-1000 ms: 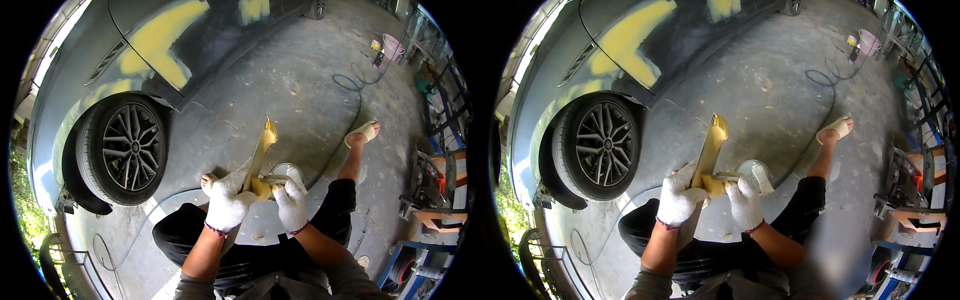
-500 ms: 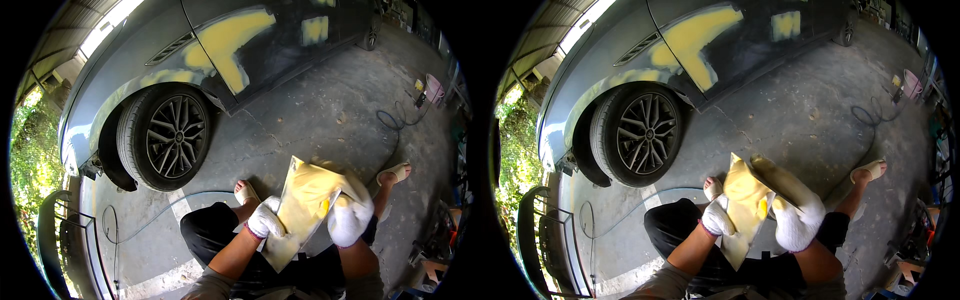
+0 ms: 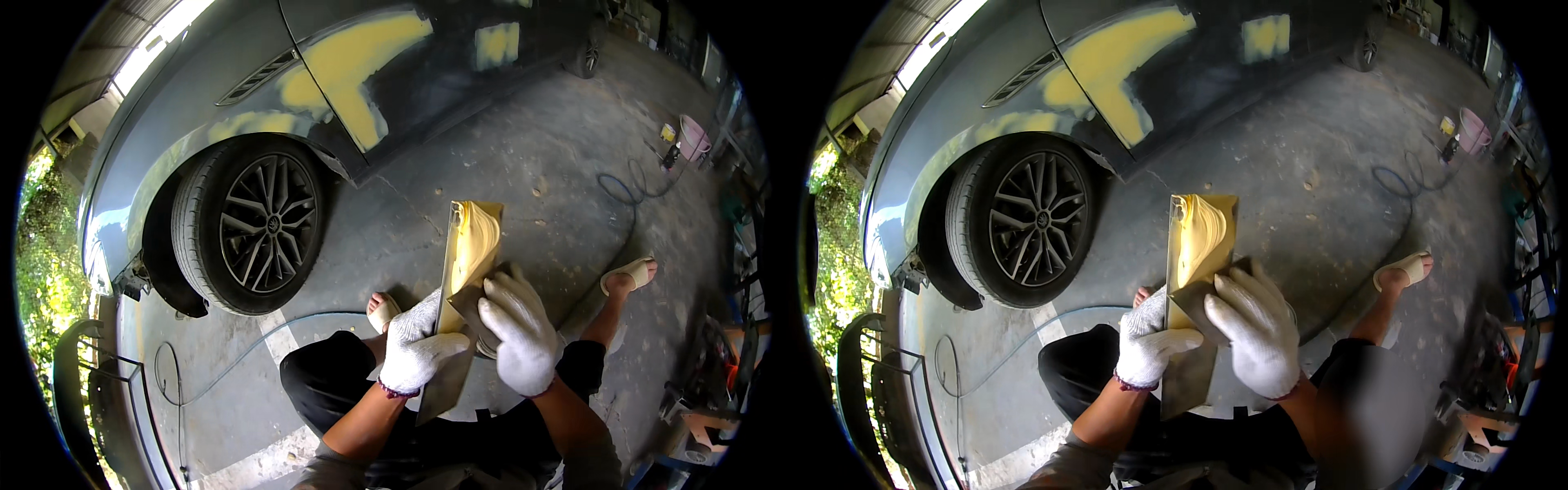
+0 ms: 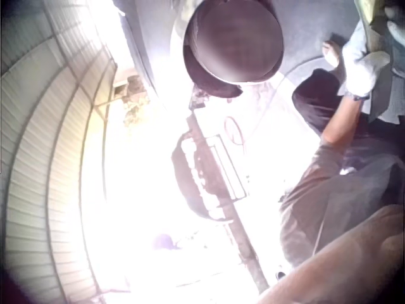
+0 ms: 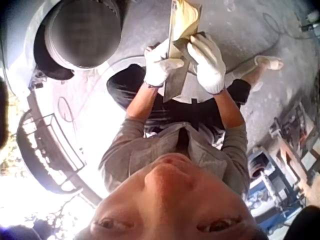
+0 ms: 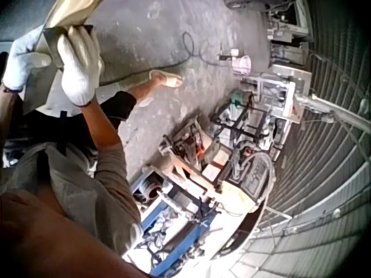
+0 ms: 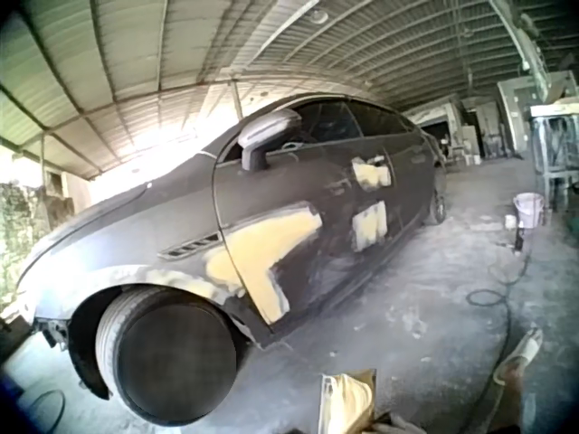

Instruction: The person prepares yellow body filler by mixing it with a hardener on a metal palette, then applies the mixture to the side panel of a gray car using a spreader. They smooth the filler over the surface near the wheel arch and door vent.

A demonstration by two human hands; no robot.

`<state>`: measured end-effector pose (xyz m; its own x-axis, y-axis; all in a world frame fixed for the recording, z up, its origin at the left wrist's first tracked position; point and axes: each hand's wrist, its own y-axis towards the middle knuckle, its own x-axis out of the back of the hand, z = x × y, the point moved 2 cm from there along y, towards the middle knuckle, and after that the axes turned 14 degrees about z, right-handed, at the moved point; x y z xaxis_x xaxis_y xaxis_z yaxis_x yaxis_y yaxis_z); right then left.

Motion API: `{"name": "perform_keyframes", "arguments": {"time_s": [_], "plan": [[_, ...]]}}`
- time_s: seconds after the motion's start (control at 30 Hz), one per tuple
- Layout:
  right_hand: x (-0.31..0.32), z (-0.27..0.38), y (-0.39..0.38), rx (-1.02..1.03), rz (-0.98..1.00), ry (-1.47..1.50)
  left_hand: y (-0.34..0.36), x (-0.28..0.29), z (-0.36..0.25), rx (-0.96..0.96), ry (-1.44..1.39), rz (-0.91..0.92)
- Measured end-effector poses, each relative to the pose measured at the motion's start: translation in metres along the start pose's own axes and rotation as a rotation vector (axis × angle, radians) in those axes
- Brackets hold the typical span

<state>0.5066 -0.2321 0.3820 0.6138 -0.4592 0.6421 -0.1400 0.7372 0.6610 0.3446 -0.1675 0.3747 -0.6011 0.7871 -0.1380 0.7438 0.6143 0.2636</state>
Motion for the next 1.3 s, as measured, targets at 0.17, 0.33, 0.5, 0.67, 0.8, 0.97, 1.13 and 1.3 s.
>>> {"name": "perform_keyframes", "arguments": {"time_s": [0.17, 0.33, 0.5, 0.67, 0.8, 0.97, 1.13, 1.3], "plan": [[0.001, -0.005, -0.006, -0.521, -0.423, 0.606, 0.004, -0.011, 0.001, 0.062, 0.432, -0.018], [-0.035, -0.014, -0.048, -0.649, -0.407, 0.738, 0.009, -0.022, 0.018, 0.029, 0.844, 0.022], [-0.052, -0.021, -0.077, -0.663, -0.27, 1.044, 0.017, -0.012, 0.007, 0.128, 0.807, 0.118], [-0.022, -0.034, -0.057, -0.585, -0.285, 1.417, 0.016, -0.004, -0.002, 0.135, 0.526, -0.021], [0.032, -0.055, -0.034, -0.227, -0.459, 1.42, -0.009, 0.041, 0.057, 0.185, -0.134, -0.049], [0.047, -0.029, -0.015, 0.037, -0.556, 1.525, -0.023, 0.046, 0.114, 0.169, -0.375, 0.273], [0.026, 0.018, 0.015, -0.13, -0.165, 0.908, -0.024, 0.043, 0.104, 0.239, -0.905, 0.14], [0.027, -0.014, 0.002, -0.431, 0.032, 0.422, -0.021, 0.044, 0.071, 0.192, -0.809, -0.03]]}}
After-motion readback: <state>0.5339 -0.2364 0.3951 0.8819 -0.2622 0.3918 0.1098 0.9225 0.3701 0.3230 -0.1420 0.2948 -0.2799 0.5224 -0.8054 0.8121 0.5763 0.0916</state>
